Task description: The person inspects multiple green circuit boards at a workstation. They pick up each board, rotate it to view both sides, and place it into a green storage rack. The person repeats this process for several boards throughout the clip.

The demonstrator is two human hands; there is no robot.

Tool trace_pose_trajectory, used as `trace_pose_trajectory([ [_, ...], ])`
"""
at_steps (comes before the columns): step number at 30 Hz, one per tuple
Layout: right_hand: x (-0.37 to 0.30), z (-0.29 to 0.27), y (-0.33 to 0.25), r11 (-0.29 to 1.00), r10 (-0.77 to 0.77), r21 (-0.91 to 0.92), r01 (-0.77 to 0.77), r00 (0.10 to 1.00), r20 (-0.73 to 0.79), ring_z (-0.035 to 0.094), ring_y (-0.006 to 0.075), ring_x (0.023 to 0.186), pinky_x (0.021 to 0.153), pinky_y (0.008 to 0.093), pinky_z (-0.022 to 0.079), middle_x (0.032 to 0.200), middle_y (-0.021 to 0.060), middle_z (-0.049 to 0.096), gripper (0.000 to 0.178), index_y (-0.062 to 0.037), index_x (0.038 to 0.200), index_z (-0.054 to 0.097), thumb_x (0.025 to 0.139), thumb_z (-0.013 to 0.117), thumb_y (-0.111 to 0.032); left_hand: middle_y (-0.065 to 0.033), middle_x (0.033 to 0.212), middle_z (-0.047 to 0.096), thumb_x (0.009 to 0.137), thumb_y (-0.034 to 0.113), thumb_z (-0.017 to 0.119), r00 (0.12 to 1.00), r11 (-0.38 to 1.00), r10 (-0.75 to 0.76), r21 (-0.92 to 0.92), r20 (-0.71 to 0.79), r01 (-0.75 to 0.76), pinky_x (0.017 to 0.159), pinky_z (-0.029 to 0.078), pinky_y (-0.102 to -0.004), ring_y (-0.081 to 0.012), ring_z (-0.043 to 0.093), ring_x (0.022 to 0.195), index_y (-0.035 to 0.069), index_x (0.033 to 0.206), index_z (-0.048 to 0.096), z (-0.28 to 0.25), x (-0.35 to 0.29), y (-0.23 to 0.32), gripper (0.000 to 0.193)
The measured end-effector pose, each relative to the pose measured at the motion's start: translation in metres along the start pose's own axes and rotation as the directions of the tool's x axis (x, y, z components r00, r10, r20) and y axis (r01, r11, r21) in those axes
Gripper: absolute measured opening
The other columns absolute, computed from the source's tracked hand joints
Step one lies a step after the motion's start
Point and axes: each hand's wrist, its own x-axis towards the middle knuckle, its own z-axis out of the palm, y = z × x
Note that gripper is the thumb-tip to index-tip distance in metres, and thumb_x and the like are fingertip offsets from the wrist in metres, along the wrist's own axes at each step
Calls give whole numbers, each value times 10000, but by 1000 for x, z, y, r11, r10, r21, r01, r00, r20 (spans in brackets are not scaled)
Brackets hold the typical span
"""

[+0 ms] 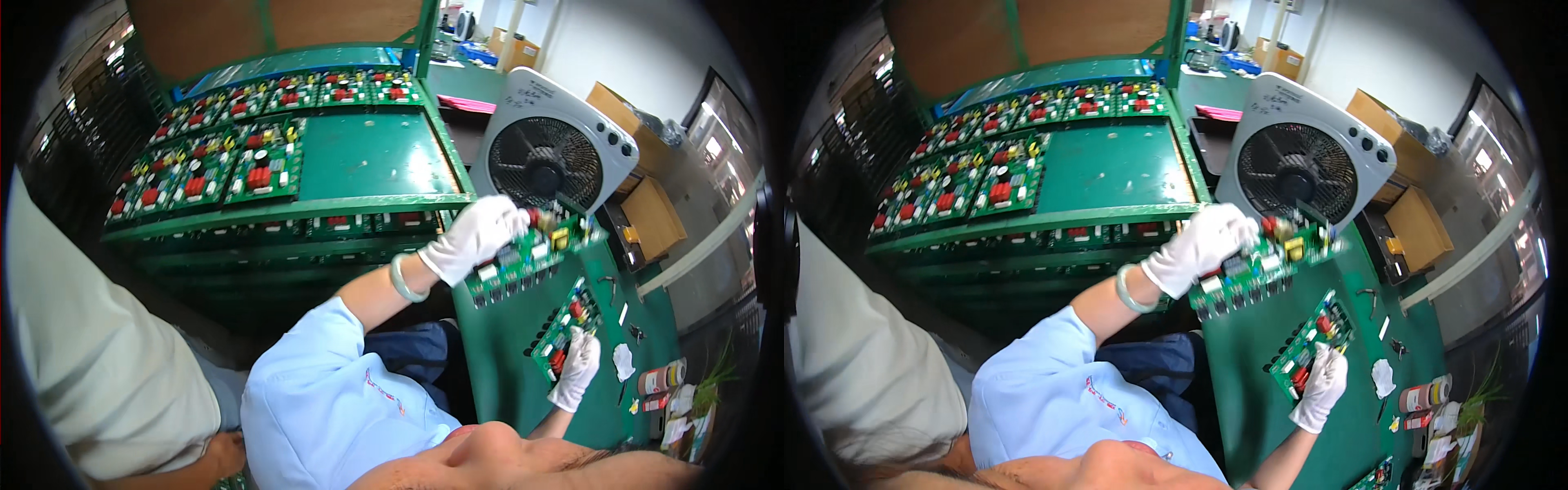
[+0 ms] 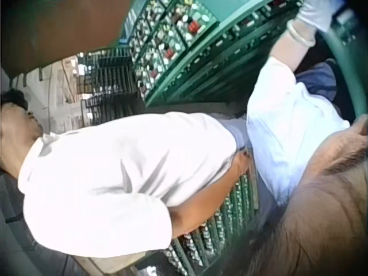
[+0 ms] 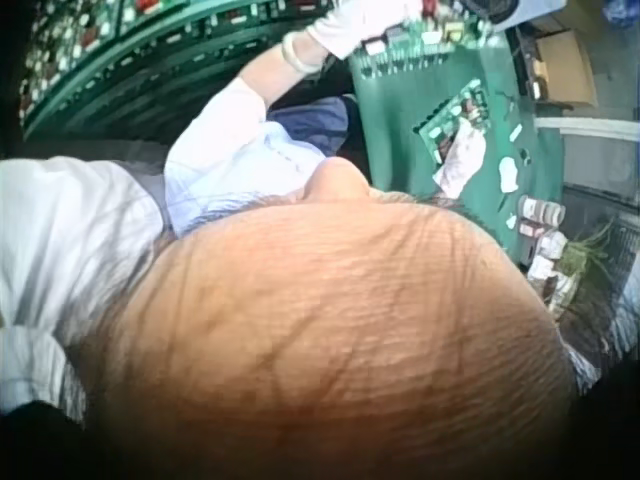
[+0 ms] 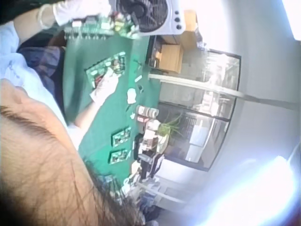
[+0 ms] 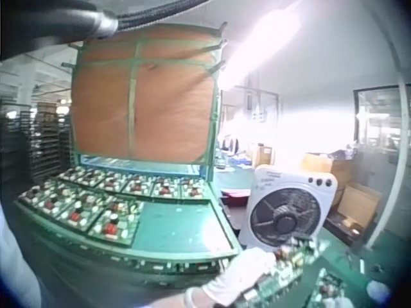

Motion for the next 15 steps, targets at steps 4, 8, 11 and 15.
trace_pose_trajectory([
  [4, 49, 2, -86, 962, -212, 180, 206, 977, 11, 537, 125, 769, 735, 258, 446, 897, 67, 596, 168, 18, 996, 660, 966, 583, -128, -120, 851, 688, 948, 101, 526, 968, 936, 218, 309, -124, -171, 779, 507, -293, -186, 644, 824, -27, 876, 613, -89, 25, 48, 170],
  [8, 107, 43, -161, 840, -525, 212, 499, 846, 90, 560, 158, 795, 759, 273, 451, 905, 84, 585, 151, -7, 1017, 663, 958, 570, -111, -171, 723, 642, 929, 228, 605, 897, 797, 214, 600, -387, 69, 615, 487, -352, -291, 615, 658, -8, 814, 605, -162, 31, 49, 263],
  [11, 155, 80, -191, 647, -760, 103, 755, 630, 158, 587, 272, 885, 811, 345, 475, 1001, 123, 594, 179, -38, 1062, 632, 920, 526, -13, -214, 797, 648, 907, 335, 593, 903, 627, -49, 691, -427, 361, 697, 497, -434, -368, 628, 760, -2, 851, 618, -188, 38, 56, 342],
  [15, 191, 146, -223, 570, -821, 95, 816, 559, 119, 612, 311, 831, 746, 373, 496, 905, 138, 616, 129, -13, 959, 619, 951, 547, -120, -125, 707, 606, 872, 334, 638, 854, 594, -233, 627, -465, 503, 621, 452, -385, -221, 571, 670, 0, 844, 597, -225, 35, 33, 338],
])
